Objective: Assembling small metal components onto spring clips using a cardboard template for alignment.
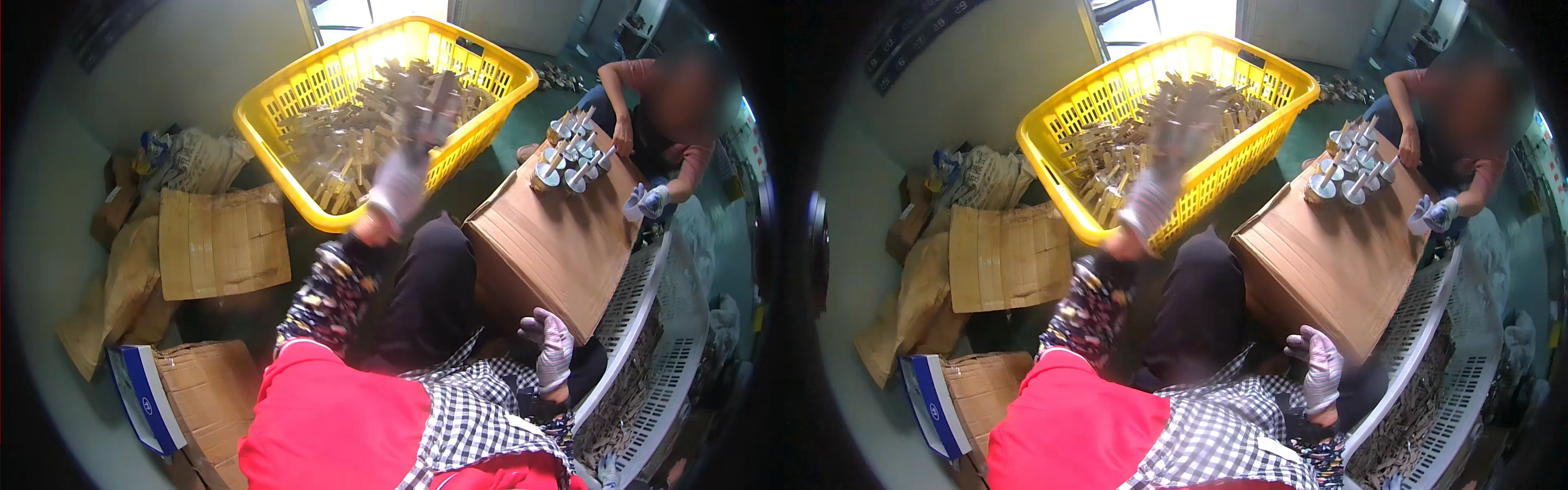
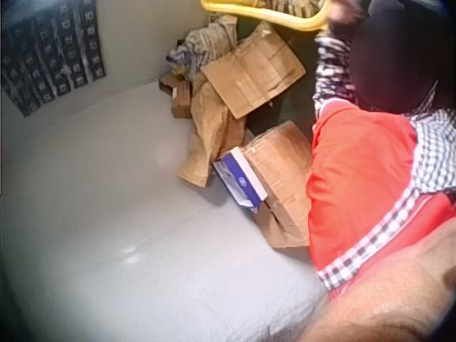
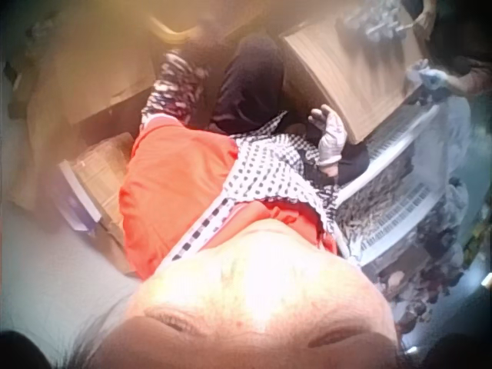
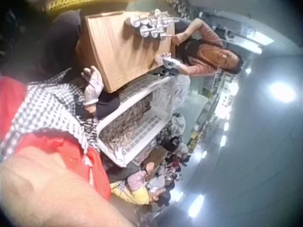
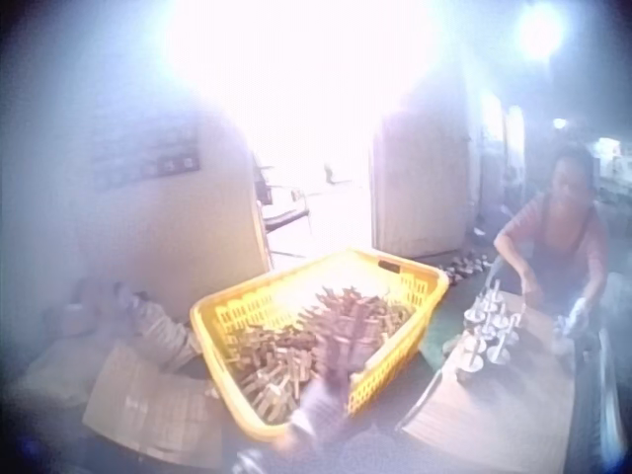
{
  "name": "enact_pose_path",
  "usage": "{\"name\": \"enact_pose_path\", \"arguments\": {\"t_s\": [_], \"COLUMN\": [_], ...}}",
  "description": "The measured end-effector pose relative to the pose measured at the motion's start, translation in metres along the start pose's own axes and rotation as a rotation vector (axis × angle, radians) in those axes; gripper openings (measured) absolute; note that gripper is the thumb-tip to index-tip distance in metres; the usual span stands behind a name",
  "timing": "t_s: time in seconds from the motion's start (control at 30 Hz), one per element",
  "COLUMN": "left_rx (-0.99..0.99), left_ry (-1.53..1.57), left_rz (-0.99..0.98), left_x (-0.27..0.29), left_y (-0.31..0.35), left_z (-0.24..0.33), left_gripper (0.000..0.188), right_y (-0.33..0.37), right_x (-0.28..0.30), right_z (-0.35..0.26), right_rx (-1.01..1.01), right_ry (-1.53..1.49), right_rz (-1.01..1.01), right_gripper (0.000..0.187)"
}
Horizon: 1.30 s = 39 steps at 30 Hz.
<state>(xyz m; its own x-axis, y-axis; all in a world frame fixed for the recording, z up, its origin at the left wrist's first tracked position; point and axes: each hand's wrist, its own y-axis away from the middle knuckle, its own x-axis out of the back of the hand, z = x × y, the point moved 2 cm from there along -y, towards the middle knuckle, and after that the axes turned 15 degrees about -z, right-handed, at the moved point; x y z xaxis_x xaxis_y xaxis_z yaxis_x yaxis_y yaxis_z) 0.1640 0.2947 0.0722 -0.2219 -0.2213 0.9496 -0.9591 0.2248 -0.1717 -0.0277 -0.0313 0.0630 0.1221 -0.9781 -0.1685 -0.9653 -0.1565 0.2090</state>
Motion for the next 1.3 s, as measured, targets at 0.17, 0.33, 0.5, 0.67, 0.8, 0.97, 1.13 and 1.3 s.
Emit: {"name": "enact_pose_path", "arguments": {"t_s": [0.17,0.33,0.5,0.67,0.8,0.97,1.13,1.3], "left_rx": [0.406,0.276,0.033,-0.353,-0.477,-0.502,-0.186,-0.124], "left_ry": [0.719,0.942,1.519,1.757,1.885,2.117,1.939,1.737], "left_rz": [-0.539,-0.219,-0.183,-0.632,-0.861,-1.278,-1.408,-1.309], "left_x": [0.009,-0.013,0.066,0.106,0.108,0.1,0.093,0.093], "left_y": [0.02,0.014,-0.006,-0.026,-0.075,-0.143,-0.179,-0.192], "left_z": [-0.084,-0.081,0.021,0.164,0.243,0.314,0.367,0.372], "left_gripper": [0.033,0.029,0.027,0.039,0.042,0.064,0.076,0.08], "right_y": [0.007,0.014,0.012,0.038,0.089,0.154,0.181,0.183], "right_x": [-0.007,-0.001,0.026,0.058,0.091,0.113,0.124,0.123], "right_z": [0.005,0.004,-0.008,-0.024,-0.038,-0.042,-0.01,-0.011], "right_rx": [-0.058,-0.088,-0.106,0.04,0.14,-0.03,-0.013,-0.009], "right_ry": [0.007,0.151,0.354,0.727,0.964,0.789,0.568,0.467], "right_rz": [-0.008,-0.024,-0.102,-0.038,0.269,0.607,0.668,0.712], "right_gripper": [0.028,0.025,0.026,0.026,0.025,0.022,0.021,0.022]}}
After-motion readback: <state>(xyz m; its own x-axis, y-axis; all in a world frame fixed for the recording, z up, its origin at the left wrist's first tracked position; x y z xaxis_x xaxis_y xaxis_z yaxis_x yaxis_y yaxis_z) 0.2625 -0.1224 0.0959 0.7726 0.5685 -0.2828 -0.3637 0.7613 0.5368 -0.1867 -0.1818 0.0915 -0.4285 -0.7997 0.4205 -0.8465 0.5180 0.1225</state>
